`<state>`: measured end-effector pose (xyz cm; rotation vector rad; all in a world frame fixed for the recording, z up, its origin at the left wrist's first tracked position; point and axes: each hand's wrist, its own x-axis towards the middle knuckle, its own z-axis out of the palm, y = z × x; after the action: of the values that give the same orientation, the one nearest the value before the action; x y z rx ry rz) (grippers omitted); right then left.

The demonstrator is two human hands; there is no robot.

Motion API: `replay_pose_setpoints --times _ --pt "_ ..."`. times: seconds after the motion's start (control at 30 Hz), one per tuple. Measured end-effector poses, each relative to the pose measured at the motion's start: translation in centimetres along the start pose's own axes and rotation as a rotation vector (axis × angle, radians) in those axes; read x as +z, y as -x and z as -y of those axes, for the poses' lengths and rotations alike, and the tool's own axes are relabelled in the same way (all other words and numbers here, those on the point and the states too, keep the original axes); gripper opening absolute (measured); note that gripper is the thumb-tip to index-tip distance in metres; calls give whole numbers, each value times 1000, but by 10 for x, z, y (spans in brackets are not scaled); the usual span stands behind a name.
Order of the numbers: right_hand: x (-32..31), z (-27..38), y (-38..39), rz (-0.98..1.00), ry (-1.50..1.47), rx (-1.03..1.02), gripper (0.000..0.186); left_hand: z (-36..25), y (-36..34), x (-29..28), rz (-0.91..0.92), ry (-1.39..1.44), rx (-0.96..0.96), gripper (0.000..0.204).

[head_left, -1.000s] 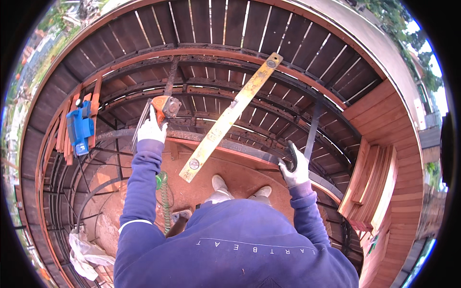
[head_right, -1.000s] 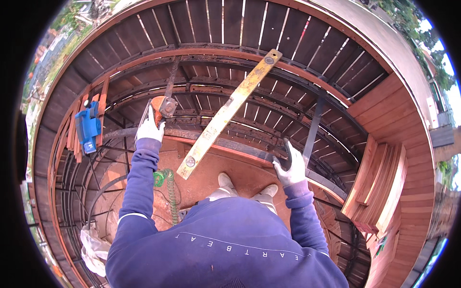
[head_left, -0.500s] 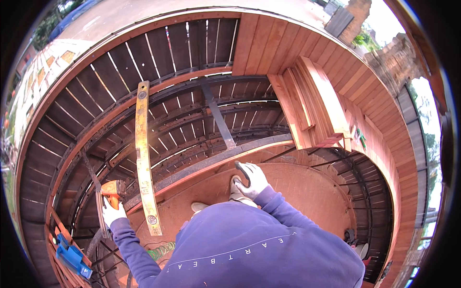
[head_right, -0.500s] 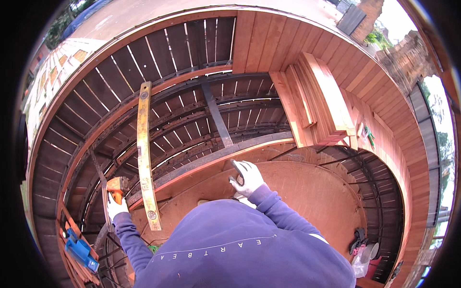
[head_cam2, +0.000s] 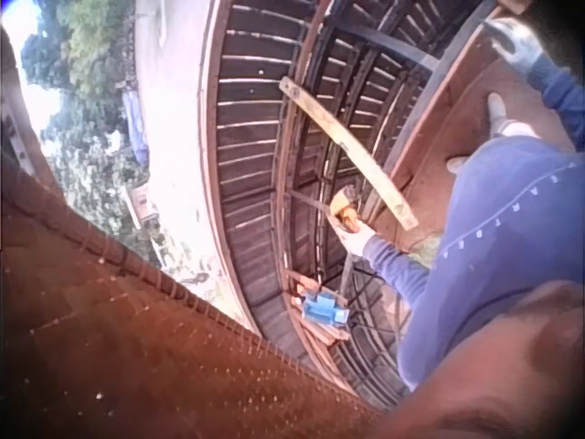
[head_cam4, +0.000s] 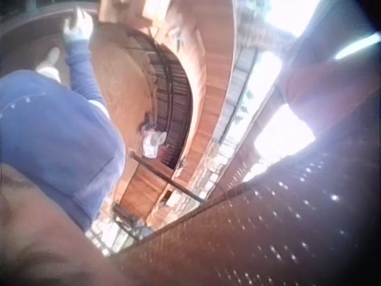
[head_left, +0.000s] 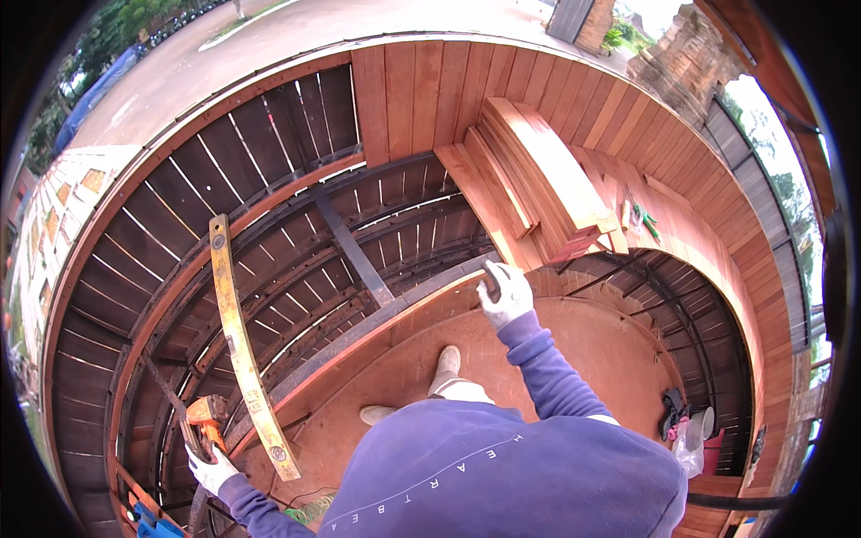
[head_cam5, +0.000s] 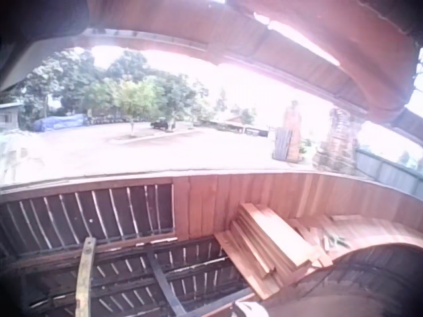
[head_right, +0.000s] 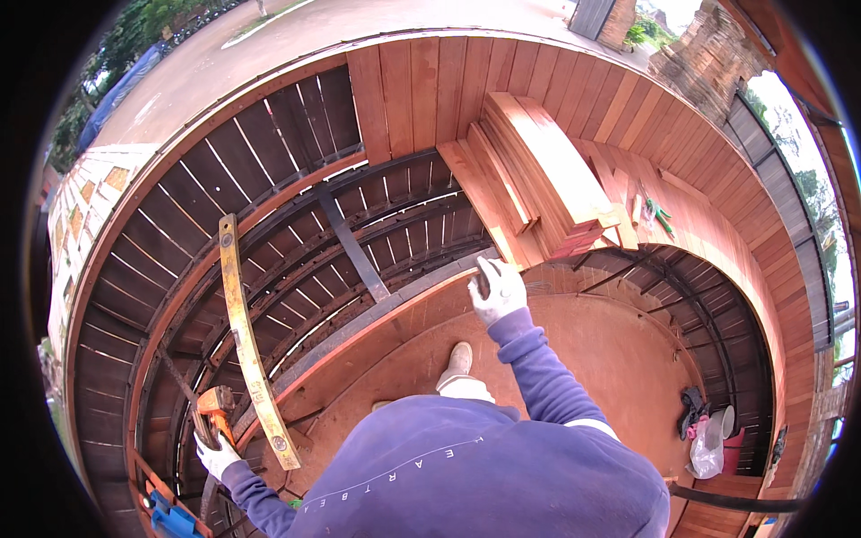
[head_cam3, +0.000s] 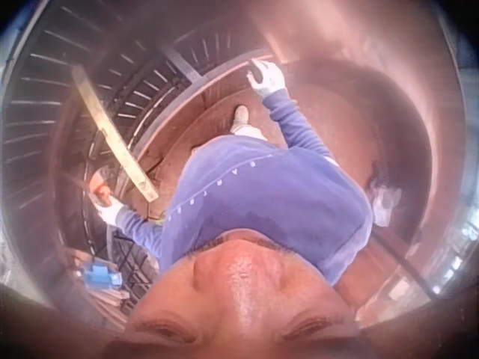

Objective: The person installs wooden planks onto a curved ceiling structure. They use a yellow spirit level to check alignment and a pneumatic nail gun to secure the planks. The person repeatedly measures, positions, and nails the wood pieces into place.

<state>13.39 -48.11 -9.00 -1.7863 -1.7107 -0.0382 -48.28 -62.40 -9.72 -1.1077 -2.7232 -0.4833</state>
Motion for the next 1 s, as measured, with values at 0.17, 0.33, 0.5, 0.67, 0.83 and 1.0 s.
replay_pose_setpoints --times 0.17,0.33,0.5,0.67,0.83,1.0 --pt "-22 -66 -68 -100 419 84 42 -50 7 -30 -212 343 201 50" --pt "-12 -88 -83 102 453 170 39 -141 40 -28 -39 719 248 44" --pt "-5 -97 -79 59 317 65 23 -228 90 -12 142 962 241 46" --pt "-3 -109 -75 108 234 74 33 -294 133 -10 328 1136 171 44" --pt "-2 -120 -80 14 136 38 38 -329 153 -7 297 924 382 42" --pt "-4 -112 -92 64 96 182 50 -355 166 -16 336 826 491 40"
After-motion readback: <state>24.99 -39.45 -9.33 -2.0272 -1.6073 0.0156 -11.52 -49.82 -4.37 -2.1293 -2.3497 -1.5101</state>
